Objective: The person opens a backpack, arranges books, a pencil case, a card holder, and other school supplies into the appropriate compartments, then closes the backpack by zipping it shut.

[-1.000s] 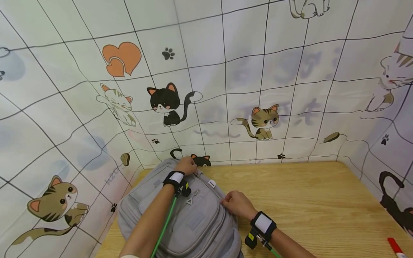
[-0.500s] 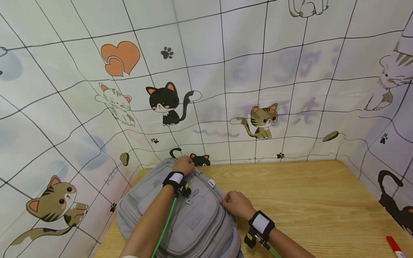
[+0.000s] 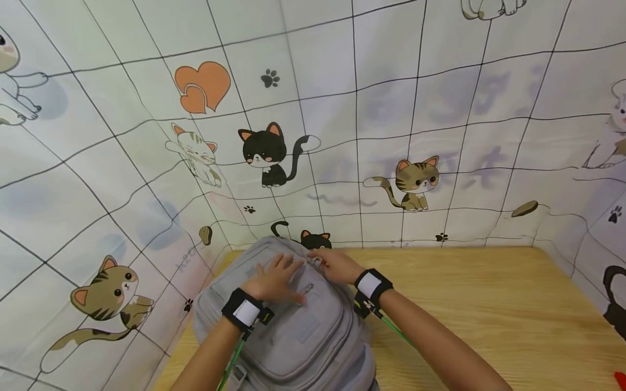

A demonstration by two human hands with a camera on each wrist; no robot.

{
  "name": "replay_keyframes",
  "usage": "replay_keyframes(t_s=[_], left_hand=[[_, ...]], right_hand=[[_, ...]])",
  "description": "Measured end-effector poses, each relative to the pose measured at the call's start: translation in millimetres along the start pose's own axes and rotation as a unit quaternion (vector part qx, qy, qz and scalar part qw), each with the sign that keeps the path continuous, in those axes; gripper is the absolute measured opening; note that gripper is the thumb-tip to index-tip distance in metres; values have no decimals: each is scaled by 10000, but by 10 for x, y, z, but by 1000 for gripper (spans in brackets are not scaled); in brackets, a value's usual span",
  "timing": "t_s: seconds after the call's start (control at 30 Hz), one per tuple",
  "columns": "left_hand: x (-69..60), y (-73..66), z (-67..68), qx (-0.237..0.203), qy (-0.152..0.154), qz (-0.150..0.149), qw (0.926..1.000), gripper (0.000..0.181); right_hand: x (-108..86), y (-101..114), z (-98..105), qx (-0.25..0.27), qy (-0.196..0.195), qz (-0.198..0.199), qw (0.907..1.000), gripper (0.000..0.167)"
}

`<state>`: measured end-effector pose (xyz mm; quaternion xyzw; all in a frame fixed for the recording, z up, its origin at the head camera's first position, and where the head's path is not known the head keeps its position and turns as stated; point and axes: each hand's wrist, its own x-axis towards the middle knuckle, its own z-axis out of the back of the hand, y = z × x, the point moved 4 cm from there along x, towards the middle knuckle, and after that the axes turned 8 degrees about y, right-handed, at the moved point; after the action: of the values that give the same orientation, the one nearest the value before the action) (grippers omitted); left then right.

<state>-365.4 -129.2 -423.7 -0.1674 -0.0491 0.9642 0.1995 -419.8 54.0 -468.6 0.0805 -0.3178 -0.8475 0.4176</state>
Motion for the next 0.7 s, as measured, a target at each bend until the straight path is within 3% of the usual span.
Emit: replay_keyframes(t_s=[0.1,0.17,0.33,0.53,0.7], left_hand=[[-50,-1,-142,-110,-2,-32,9999,97],[-57,19,-201,-290,-70,-188,9994,97],[-76,72,-227,-519,-211,-351,9978,96],[-73,117,-194,-544,-245,-298,9978,95],[-69,129,-225,-648,-268,-383,9968,95]], right_hand=[[85,-74,-137,227,339,404,9984,67],[92,-97,-199,132,297,489,9983,66],[71,-105,-197,-352,-94,329,9988,49],[96,-96,-125,-1230,-510,265,9907,23],[135,-102,-150,-1275,-396,416,9902,41]])
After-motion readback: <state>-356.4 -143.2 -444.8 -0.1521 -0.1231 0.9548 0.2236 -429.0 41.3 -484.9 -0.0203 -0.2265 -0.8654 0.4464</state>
